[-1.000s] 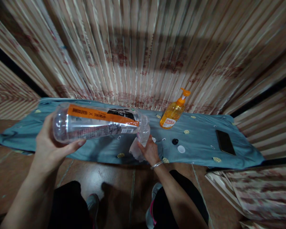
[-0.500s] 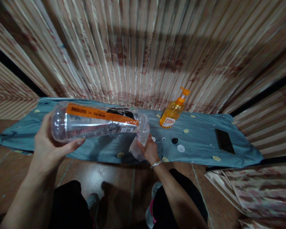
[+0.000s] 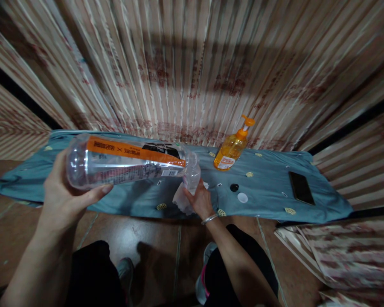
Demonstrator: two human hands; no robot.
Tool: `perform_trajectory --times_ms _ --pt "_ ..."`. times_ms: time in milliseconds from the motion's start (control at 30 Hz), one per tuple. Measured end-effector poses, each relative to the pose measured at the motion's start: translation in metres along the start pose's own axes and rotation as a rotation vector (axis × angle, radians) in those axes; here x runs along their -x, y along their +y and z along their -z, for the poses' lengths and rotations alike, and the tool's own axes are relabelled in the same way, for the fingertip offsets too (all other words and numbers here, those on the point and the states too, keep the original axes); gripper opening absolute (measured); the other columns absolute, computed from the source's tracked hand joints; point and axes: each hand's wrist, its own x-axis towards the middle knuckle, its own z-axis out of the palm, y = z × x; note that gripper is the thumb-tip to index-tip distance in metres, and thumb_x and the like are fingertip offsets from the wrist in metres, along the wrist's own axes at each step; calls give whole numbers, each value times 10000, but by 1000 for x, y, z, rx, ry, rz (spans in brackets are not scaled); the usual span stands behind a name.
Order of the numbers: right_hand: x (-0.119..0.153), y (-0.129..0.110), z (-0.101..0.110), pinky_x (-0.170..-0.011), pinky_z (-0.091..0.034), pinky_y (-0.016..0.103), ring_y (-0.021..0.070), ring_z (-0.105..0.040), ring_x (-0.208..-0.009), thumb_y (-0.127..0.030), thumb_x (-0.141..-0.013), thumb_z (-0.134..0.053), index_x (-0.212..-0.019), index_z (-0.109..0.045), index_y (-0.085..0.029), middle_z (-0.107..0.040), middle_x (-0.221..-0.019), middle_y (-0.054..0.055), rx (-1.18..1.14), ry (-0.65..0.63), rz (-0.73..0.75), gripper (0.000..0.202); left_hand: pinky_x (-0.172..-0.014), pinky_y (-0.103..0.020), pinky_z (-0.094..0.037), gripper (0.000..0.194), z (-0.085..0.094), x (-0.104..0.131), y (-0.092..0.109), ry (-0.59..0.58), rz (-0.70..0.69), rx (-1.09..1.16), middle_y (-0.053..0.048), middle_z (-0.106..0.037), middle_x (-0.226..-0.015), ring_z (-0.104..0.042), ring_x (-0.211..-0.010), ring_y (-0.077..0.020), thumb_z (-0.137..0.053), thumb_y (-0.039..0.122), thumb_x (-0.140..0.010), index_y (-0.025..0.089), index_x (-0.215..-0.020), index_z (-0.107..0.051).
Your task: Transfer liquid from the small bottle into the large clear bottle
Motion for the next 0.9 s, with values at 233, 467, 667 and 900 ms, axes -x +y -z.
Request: perform_trajectory --times_ms 233,467,667,900 --pt "0 0 1 -769 -586 381 328 -783 -943 -613 -943 -624 -1278 -560 -103 -784 -1058 200 -10 -13 7 613 -957 -398 -645 925 -2 1 1 4 19 16 -108 -706 -1320 -701 -1206 -291 -1001 383 -549 225 -1383 -635" --pt "-1 0 1 -784 -586 390 328 -779 -949 -654 -946 -593 -1287 -566 -105 -783 -1066 199 -27 -21 8 647 -937 -395 -654 948 2 1 0 5 25 4 -107 -703 -1342 -702 -1208 -295 -1003 367 -533 232 -1396 -635" --pt "0 -1 1 -792 -591 396 338 -782 -955 -628 -935 -617 -1275 -568 -90 -783 -1069 213 -11 -26 -24 639 -927 -392 -657 927 -1 0 2 9 16 8 -107 -714 -1326 -708 -1199 -289 -1003 355 -532 221 -1378 -649" --pt "-1 -1 2 -777 -589 387 332 -784 -944 -620 -935 -625 -1273 -562 -106 -785 -1067 203 -15 -24 -9 619 -950 -428 -653 925 1 0 0 -5 18 14 -98 -694 -1347 -695 -1217 -304 -998 355 -542 243 -1385 -634"
